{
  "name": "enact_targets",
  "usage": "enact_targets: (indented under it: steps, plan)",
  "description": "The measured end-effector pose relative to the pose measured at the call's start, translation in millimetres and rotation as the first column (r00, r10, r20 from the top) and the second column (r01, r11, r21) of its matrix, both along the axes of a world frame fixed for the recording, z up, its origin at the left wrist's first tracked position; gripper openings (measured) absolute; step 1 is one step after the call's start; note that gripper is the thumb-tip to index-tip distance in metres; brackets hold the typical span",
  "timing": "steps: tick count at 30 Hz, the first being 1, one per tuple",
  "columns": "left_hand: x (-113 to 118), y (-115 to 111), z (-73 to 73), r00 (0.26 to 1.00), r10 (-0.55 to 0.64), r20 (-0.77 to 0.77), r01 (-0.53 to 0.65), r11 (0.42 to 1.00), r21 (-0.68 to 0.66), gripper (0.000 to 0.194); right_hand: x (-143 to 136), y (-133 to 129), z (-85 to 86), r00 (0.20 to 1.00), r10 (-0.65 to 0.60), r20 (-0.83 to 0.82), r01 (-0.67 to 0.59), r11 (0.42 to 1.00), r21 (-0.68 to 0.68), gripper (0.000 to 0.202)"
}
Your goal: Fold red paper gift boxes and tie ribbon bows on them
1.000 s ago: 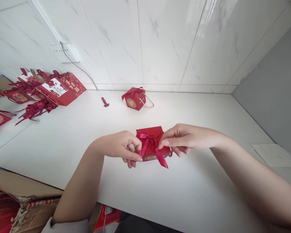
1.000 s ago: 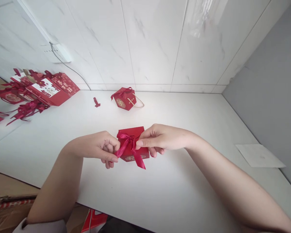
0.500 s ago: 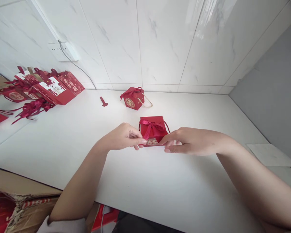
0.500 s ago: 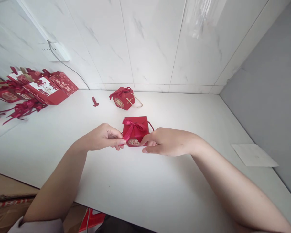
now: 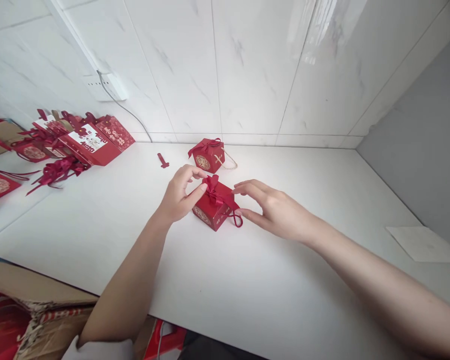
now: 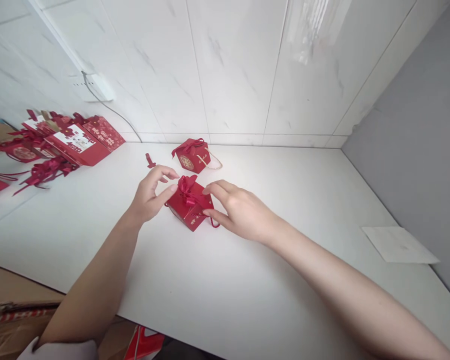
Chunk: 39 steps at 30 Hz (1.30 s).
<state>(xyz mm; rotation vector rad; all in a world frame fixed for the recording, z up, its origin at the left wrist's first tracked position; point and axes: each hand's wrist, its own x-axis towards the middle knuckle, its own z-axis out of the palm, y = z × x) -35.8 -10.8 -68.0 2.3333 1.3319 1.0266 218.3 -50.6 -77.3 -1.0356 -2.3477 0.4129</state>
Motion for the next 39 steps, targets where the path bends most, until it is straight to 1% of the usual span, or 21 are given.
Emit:
enact_targets:
  steps: [1,3,4,5,6,8,9,11,13,15,17,19,21,22,24,26,29,32,35,37,39]
  plan:
    - [-0.7,1.1,-1.3,0.998,0.045,-0.048,-0.047,0.998,-0.039,0.023,-3.2,1.0,-5.0,1.0,0.01,0.024,-0.012,0.998,0.065,0.031]
    - [-1.7,2.2,-5.7,0.97,0.206,-0.13,-0.221,0.968,-0.115,0.033,-7.9,3.4,-13.5,0.998,0.0,0.068,-0.009,0.99,0.141,0.035]
    - [-2.1,2.5,-8.4,0.945,0.283,-0.162,-0.307,0.94,-0.147,0.037,-9.4,4.4,-16.4,0.997,-0.006,0.074,-0.004,0.99,0.14,0.036]
    - [-2.3,2.9,-10.9,0.926,0.324,-0.195,-0.358,0.917,-0.178,0.039,-10.3,4.9,-18.0,0.998,-0.002,0.069,-0.006,0.994,0.106,0.038]
    - [-2.1,3.3,-13.2,0.917,0.328,-0.229,-0.375,0.902,-0.211,0.04,-10.7,4.9,-18.5,0.999,0.006,0.049,-0.008,0.999,0.051,0.039]
    - [0.1,4.2,-16.0,0.931,0.252,-0.262,-0.323,0.905,-0.277,0.046,-10.7,3.2,-16.4,1.0,0.009,-0.022,-0.01,0.998,-0.067,0.041]
    - [2.0,4.4,-16.5,0.949,0.206,-0.239,-0.273,0.916,-0.295,0.048,-10.4,1.7,-14.2,0.998,0.005,-0.062,-0.012,0.994,-0.113,0.041]
    - [6.5,4.3,-15.8,0.982,0.15,-0.118,-0.178,0.942,-0.283,0.044,-9.6,-1.6,-9.0,0.992,-0.003,-0.127,-0.018,0.986,-0.167,0.04]
    - [9.8,3.5,-13.0,0.988,0.156,-0.005,-0.154,0.966,-0.207,0.034,-8.8,-4.3,-4.4,0.989,0.012,-0.149,-0.035,0.987,-0.155,0.032]
    - [10.0,1.9,-8.1,0.979,0.204,0.021,-0.2,0.972,-0.121,0.028,-8.5,-5.6,-1.9,0.993,0.06,-0.105,-0.069,0.995,-0.078,0.023]
    - [7.5,-0.5,-1.5,0.979,0.204,0.011,-0.202,0.975,-0.097,0.024,-9.1,-6.0,-1.7,0.992,0.125,-0.029,-0.123,0.991,0.048,0.023]
    - [3.6,-3.5,5.6,0.995,0.098,-0.004,-0.097,0.978,-0.184,0.026,-10.6,-6.0,-3.2,0.983,0.181,0.035,-0.184,0.966,0.18,0.025]
    - [0.0,-6.4,11.5,0.998,-0.046,-0.05,0.029,0.952,-0.304,0.031,-12.9,-6.0,-5.7,0.968,0.234,0.088,-0.25,0.925,0.285,0.024]
    - [-1.4,-7.4,13.5,0.992,-0.102,-0.08,0.068,0.935,-0.348,0.032,-14.0,-5.9,-7.3,0.959,0.258,0.119,-0.283,0.903,0.323,0.023]
    - [-3.5,-8.5,15.6,0.978,-0.168,-0.126,0.107,0.914,-0.392,0.031,-16.3,-5.5,-10.7,0.941,0.287,0.178,-0.334,0.869,0.364,0.025]
    - [-5.3,-8.4,16.1,0.968,-0.217,-0.129,0.147,0.9,-0.41,0.026,-18.1,-5.2,-14.1,0.934,0.287,0.214,-0.35,0.861,0.369,0.027]
    - [-7.7,-7.4,15.9,0.957,-0.283,-0.069,0.222,0.861,-0.458,0.019,-19.4,-5.7,-17.4,0.928,0.293,0.231,-0.357,0.876,0.325,0.031]
    - [-9.5,-6.2,16.1,0.955,-0.294,-0.042,0.235,0.834,-0.499,0.014,-17.7,-7.4,-15.9,0.923,0.336,0.187,-0.374,0.899,0.227,0.032]
    - [-10.0,-5.1,16.1,0.961,-0.26,-0.097,0.181,0.853,-0.49,0.007,-13.5,-8.5,-10.1,0.919,0.392,0.043,-0.394,0.918,0.044,0.037]
    - [-9.8,-4.4,15.6,0.967,-0.221,-0.128,0.139,0.876,-0.462,0.008,-10.7,-8.1,-5.4,0.906,0.413,-0.089,-0.42,0.904,-0.076,0.037]
    - [-9.1,-4.2,14.4,0.971,-0.193,-0.142,0.114,0.893,-0.435,0.01,-8.6,-7.1,-1.1,0.886,0.418,-0.198,-0.449,0.882,-0.146,0.033]
